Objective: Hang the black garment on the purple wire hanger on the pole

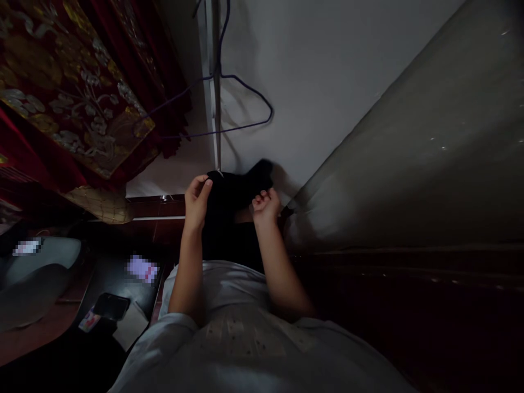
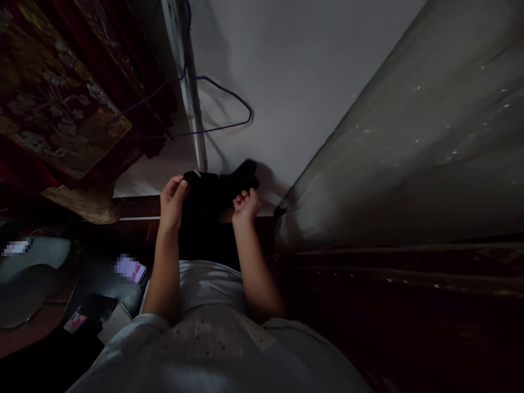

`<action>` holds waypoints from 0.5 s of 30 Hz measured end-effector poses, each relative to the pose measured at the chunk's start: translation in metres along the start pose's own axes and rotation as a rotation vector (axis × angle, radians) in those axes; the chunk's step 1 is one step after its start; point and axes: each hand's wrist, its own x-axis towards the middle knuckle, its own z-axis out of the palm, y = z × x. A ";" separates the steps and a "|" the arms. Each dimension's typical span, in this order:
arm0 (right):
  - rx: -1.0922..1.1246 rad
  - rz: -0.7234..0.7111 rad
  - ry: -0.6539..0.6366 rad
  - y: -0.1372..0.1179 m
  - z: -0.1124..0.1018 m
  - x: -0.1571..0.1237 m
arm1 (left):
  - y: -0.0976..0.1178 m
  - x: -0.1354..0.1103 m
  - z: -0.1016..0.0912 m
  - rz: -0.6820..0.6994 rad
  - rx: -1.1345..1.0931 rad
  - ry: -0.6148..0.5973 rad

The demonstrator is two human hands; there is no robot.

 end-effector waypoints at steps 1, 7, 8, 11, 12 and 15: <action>-0.020 -0.067 -0.005 0.000 0.001 -0.007 | 0.002 -0.001 0.002 0.015 -0.002 -0.016; -0.498 -0.410 -0.807 -0.019 0.019 -0.062 | 0.028 -0.016 0.009 0.134 0.021 -0.095; -0.540 -0.406 -0.889 -0.022 0.024 -0.070 | 0.034 -0.018 0.009 0.164 0.041 -0.105; -0.595 -0.331 -1.035 -0.033 0.036 -0.084 | 0.050 -0.015 0.006 0.264 0.103 -0.111; -0.623 -0.243 -1.094 -0.038 0.040 -0.086 | 0.054 -0.012 0.005 0.295 0.106 -0.110; -0.785 0.128 -1.304 -0.058 0.047 -0.089 | 0.057 0.000 0.001 0.309 0.091 -0.214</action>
